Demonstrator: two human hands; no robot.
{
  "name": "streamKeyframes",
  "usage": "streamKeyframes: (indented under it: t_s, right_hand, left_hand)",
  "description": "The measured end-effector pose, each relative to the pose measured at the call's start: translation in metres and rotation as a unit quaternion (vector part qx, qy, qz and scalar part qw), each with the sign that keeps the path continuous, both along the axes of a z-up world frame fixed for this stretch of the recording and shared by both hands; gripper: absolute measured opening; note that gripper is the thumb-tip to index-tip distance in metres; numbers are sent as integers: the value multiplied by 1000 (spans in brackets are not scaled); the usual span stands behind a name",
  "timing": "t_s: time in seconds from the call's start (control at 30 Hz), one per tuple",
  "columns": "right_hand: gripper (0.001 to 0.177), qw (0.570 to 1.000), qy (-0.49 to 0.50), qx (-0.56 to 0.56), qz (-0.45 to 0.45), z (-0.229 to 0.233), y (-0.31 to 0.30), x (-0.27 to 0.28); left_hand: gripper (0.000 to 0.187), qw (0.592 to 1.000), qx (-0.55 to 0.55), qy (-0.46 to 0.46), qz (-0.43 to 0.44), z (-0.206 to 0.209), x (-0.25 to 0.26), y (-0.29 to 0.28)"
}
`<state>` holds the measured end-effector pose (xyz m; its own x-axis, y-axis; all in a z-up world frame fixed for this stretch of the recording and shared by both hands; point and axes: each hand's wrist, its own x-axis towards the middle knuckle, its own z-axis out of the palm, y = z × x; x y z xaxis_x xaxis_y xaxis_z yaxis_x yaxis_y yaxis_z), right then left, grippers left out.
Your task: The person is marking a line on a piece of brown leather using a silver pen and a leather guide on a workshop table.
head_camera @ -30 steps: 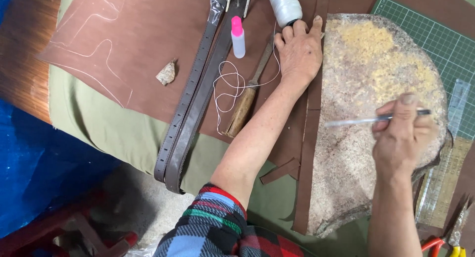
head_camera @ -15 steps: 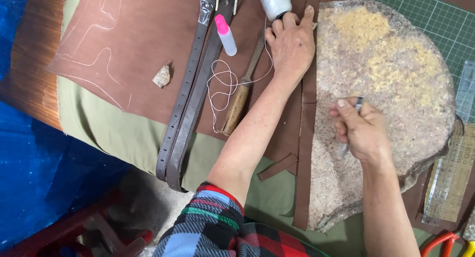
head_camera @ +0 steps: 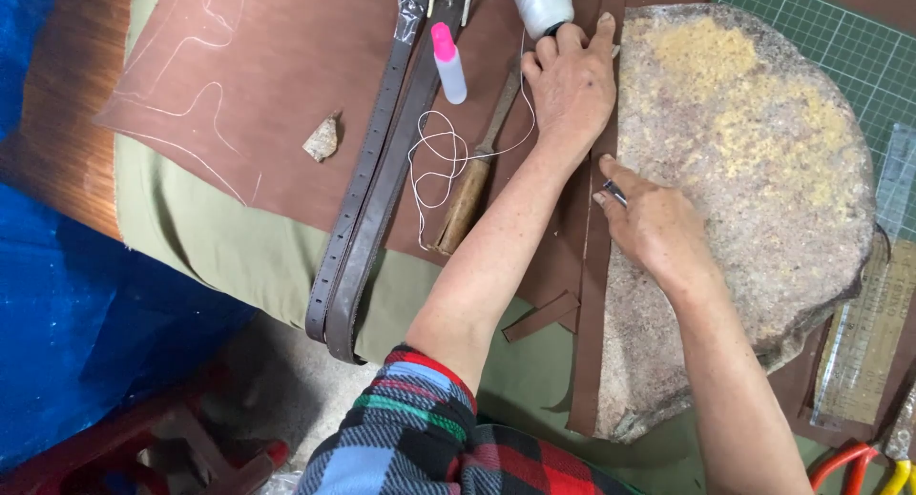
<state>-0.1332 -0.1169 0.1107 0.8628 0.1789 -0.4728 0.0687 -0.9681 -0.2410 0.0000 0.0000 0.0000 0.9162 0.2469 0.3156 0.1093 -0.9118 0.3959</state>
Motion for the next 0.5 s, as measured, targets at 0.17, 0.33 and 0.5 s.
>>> streamKeyframes:
  t_s: [0.17, 0.33, 0.5]
  right_hand:
    - [52, 998, -24, 49, -10, -13, -10, -1]
    - [51, 997, -5, 70, -40, -4, -8, -5]
    - [50, 995, -20, 92, -36, -7, -11, -6]
  left_hand:
    - [45, 998, 10, 56, -15, 1, 16, 8]
    - [61, 950, 10, 288, -121, 61, 26, 37]
    - [75, 899, 30, 373, -229, 58, 43, 59]
